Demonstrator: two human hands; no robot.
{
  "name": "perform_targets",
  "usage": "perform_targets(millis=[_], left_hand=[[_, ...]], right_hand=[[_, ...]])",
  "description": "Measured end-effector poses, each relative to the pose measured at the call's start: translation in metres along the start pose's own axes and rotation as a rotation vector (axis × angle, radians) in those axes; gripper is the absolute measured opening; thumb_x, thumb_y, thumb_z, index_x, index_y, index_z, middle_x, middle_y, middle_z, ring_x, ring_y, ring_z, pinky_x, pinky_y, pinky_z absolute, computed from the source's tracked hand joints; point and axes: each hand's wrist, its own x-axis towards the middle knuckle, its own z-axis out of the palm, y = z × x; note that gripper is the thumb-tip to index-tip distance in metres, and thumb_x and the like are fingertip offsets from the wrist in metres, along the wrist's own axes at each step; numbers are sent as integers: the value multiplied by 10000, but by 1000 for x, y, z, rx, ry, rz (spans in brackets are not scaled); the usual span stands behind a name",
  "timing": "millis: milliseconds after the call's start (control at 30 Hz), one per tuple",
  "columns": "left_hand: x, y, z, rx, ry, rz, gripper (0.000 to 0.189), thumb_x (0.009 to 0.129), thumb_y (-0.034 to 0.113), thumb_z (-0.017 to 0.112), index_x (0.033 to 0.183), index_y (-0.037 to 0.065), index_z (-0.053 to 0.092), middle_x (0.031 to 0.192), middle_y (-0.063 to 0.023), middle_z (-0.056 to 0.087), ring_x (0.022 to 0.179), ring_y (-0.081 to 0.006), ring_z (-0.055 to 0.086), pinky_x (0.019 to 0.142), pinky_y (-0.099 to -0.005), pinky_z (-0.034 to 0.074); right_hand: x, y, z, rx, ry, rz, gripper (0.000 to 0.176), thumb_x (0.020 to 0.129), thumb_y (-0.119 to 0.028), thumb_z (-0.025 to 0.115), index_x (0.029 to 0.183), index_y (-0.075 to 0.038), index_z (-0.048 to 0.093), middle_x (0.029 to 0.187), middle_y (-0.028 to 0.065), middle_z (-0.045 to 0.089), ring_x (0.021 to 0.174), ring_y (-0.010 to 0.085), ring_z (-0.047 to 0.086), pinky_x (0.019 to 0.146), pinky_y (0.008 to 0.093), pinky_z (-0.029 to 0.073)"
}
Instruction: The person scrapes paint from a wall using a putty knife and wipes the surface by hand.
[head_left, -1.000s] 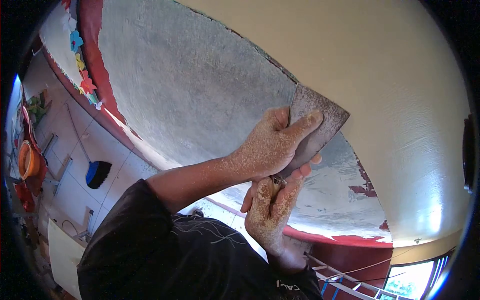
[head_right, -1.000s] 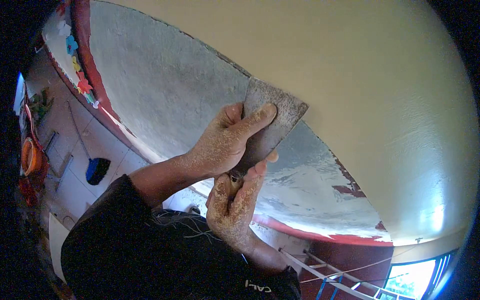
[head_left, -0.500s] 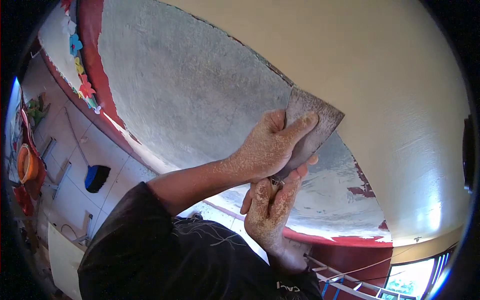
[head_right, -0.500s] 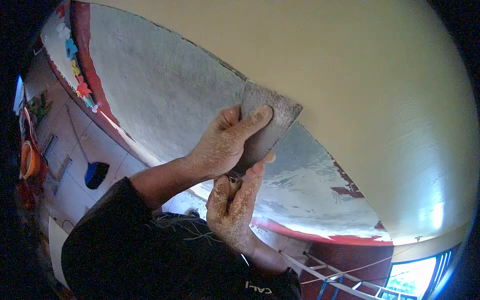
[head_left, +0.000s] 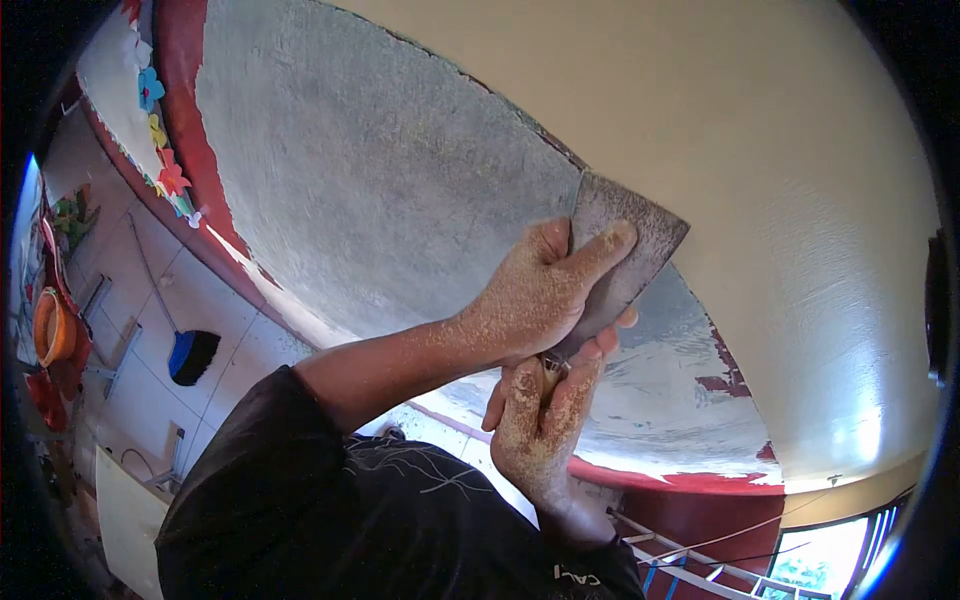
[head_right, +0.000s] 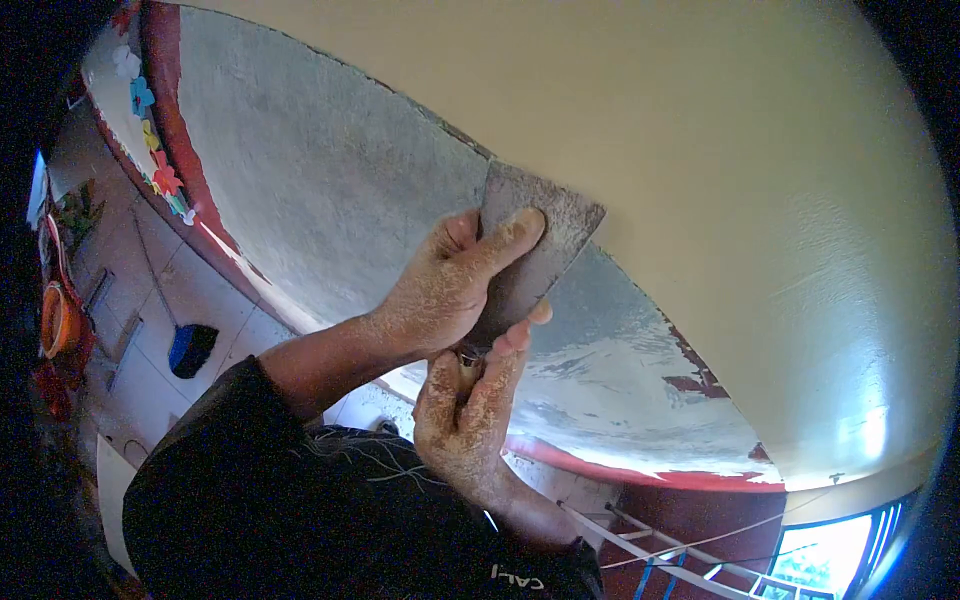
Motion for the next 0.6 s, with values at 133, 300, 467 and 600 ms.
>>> perform_targets(millis=[133,300,467,600], left_hand=[[-5,6,6,17,65,-14,374,942,390,504,860,27,545,584,-62,569,438,-115,538,404,-244,437],[-5,8,0,-36,-7,19,387,931,406,515,861,27,546,606,-72,588,452,-113,552,411,-243,451],[-2,6,-3,1,44,42,388,933,403,514,886,19,549,629,-70,596,480,-111,562,431,-243,460],[-5,7,-6,61,42,0,382,935,396,512,892,19,557,642,-67,600,497,-111,569,437,-241,461]], right_hand=[[-17,7,7,354,-14,217,701,894,-11,471,1387,101,-14,1049,197,471,585,106,522,522,259,446],[-7,-3,0,82,-69,208,715,889,-35,490,1384,113,-6,1167,279,411,784,217,562,739,373,462],[-10,18,7,-124,-42,-60,696,888,-58,508,1363,143,41,1295,356,280,1023,330,499,989,490,300],[-17,20,12,128,-33,48,708,892,-56,503,1380,118,21,1229,326,328,865,245,531,906,456,344]])
